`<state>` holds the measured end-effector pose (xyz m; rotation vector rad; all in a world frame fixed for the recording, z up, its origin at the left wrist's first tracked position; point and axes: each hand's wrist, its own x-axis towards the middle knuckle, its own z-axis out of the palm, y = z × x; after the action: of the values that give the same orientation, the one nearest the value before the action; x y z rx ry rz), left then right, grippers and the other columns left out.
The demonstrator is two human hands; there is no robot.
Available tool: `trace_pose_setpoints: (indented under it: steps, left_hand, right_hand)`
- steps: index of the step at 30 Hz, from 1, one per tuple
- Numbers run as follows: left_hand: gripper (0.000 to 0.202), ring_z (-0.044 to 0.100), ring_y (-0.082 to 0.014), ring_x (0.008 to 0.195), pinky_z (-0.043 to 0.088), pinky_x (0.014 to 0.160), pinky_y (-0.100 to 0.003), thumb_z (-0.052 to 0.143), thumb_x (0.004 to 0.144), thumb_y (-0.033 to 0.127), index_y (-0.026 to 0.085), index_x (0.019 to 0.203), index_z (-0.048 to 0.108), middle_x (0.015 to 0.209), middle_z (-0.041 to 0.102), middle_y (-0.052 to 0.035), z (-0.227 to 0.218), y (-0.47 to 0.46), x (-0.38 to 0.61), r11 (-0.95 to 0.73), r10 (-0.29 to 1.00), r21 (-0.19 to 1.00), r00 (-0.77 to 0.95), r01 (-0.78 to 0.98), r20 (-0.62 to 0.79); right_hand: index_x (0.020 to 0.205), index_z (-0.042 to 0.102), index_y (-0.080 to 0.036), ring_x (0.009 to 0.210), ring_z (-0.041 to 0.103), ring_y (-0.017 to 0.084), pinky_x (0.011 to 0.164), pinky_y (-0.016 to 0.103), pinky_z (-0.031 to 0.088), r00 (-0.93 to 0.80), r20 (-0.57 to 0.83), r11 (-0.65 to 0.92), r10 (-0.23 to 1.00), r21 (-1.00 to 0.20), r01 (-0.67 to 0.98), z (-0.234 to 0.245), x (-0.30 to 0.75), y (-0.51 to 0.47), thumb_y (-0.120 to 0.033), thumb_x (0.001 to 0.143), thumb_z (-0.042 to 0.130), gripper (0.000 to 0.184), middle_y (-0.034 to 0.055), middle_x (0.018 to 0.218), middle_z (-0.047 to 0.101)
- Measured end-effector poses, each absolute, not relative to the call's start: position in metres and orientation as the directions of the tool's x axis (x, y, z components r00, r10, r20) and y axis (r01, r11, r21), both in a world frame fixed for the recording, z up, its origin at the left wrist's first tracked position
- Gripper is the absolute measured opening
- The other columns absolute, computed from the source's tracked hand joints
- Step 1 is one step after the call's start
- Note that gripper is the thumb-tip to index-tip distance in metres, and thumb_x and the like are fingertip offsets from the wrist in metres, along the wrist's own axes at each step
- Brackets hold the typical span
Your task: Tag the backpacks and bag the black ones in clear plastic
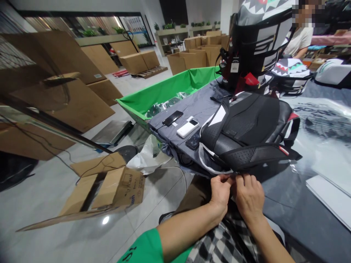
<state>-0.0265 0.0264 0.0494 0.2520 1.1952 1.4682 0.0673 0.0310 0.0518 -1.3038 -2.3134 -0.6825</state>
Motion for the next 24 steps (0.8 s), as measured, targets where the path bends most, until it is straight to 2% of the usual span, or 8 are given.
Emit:
trace_pose_setpoints:
  steps: [5, 8, 11, 14, 17, 19, 22, 24]
  left_hand:
    - [0.019, 0.060, -0.0184, 0.072, 0.048, 0.076, -0.032, 0.075, 0.059, 0.027, 0.013, 0.072, 0.075, 0.076, 0.073, -0.0076, 0.054, 0.022, -0.025, 0.226, 0.847, 0.747, -0.252, -0.626, -0.467]
    - [0.023, 0.061, -0.0187, 0.075, 0.047, 0.073, -0.030, 0.075, 0.062, 0.028, 0.013, 0.079, 0.075, 0.080, 0.073, -0.0073, 0.059, 0.010, -0.031, 0.184, 0.885, 0.760, -0.231, -0.624, -0.403]
    - [0.024, 0.062, -0.0191, 0.085, 0.048, 0.083, -0.031, 0.076, 0.066, 0.030, 0.015, 0.084, 0.074, 0.087, 0.073, -0.0062, 0.054, 0.005, -0.034, 0.120, 0.862, 0.780, -0.325, -0.615, -0.389]
    - [0.036, 0.065, -0.0231, 0.097, 0.047, 0.096, -0.035, 0.082, 0.065, 0.041, 0.015, 0.089, 0.075, 0.097, 0.075, -0.0087, 0.044, 0.013, -0.029, 0.122, 0.872, 0.670, -0.244, -0.733, -0.425]
    - [0.049, 0.067, -0.0269, 0.105, 0.045, 0.104, -0.038, 0.089, 0.060, 0.052, 0.014, 0.090, 0.077, 0.102, 0.076, -0.0115, 0.034, 0.026, -0.021, 0.163, 0.953, 0.473, 0.014, -0.866, -0.302]
    - [0.051, 0.068, -0.0263, 0.103, 0.045, 0.104, -0.037, 0.094, 0.057, 0.052, 0.015, 0.088, 0.078, 0.101, 0.076, -0.0110, 0.029, 0.031, -0.016, 0.195, 0.966, 0.398, 0.105, -0.896, -0.237]
    - [0.049, 0.070, -0.0228, 0.094, 0.049, 0.097, -0.035, 0.099, 0.051, 0.045, 0.016, 0.085, 0.079, 0.095, 0.077, -0.0086, 0.022, 0.031, -0.013, 0.190, 0.960, 0.385, 0.088, -0.903, -0.267]
    - [0.050, 0.069, -0.0205, 0.085, 0.051, 0.088, -0.034, 0.101, 0.046, 0.043, 0.016, 0.082, 0.079, 0.090, 0.077, -0.0075, 0.017, 0.030, -0.012, 0.193, 0.952, 0.377, 0.080, -0.906, -0.294]
  right_hand:
    - [0.083, 0.055, -0.020, 0.075, 0.044, 0.026, 0.066, 0.035, 0.030, -0.436, 0.542, 0.403, 0.718, 0.187, 0.896, 0.049, 0.063, 0.025, -0.018, 0.083, 0.055, 0.002, 0.0095, 0.078, 0.052]
    - [0.082, 0.056, -0.020, 0.075, 0.045, 0.025, 0.066, 0.035, 0.029, -0.414, 0.595, 0.383, 0.688, 0.187, 0.905, 0.048, 0.064, 0.028, -0.015, 0.089, 0.052, 0.010, 0.0077, 0.074, 0.053]
    - [0.077, 0.055, -0.021, 0.073, 0.047, 0.024, 0.066, 0.034, 0.028, -0.388, 0.634, 0.368, 0.669, 0.171, 0.914, 0.048, 0.066, 0.031, -0.025, 0.100, 0.050, 0.023, 0.0049, 0.068, 0.053]
    - [0.075, 0.055, -0.021, 0.070, 0.049, 0.022, 0.065, 0.034, 0.029, -0.351, 0.654, 0.382, 0.670, 0.102, 0.919, 0.049, 0.069, 0.033, -0.031, 0.104, 0.046, 0.031, 0.0039, 0.065, 0.053]
    - [0.080, 0.060, -0.020, 0.070, 0.053, 0.023, 0.065, 0.034, 0.033, -0.294, 0.639, 0.439, 0.711, -0.077, 0.895, 0.048, 0.074, 0.035, -0.033, 0.102, 0.044, 0.031, 0.0055, 0.068, 0.058]
    - [0.080, 0.064, -0.020, 0.069, 0.056, 0.023, 0.064, 0.034, 0.037, -0.197, 0.586, 0.427, 0.786, -0.284, 0.858, 0.047, 0.081, 0.037, -0.040, 0.098, 0.046, 0.032, 0.0066, 0.070, 0.064]
    - [0.079, 0.069, -0.021, 0.051, 0.050, 0.017, 0.055, 0.032, 0.039, -0.041, 0.338, 0.256, 0.940, -0.622, 0.740, 0.046, 0.092, 0.045, -0.051, 0.087, 0.053, 0.035, 0.0055, 0.071, 0.070]
    - [0.079, 0.070, -0.020, 0.046, 0.048, 0.015, 0.050, 0.030, 0.040, -0.001, 0.178, 0.138, 0.984, -0.761, 0.634, 0.045, 0.095, 0.052, -0.056, 0.080, 0.057, 0.038, 0.0059, 0.071, 0.072]
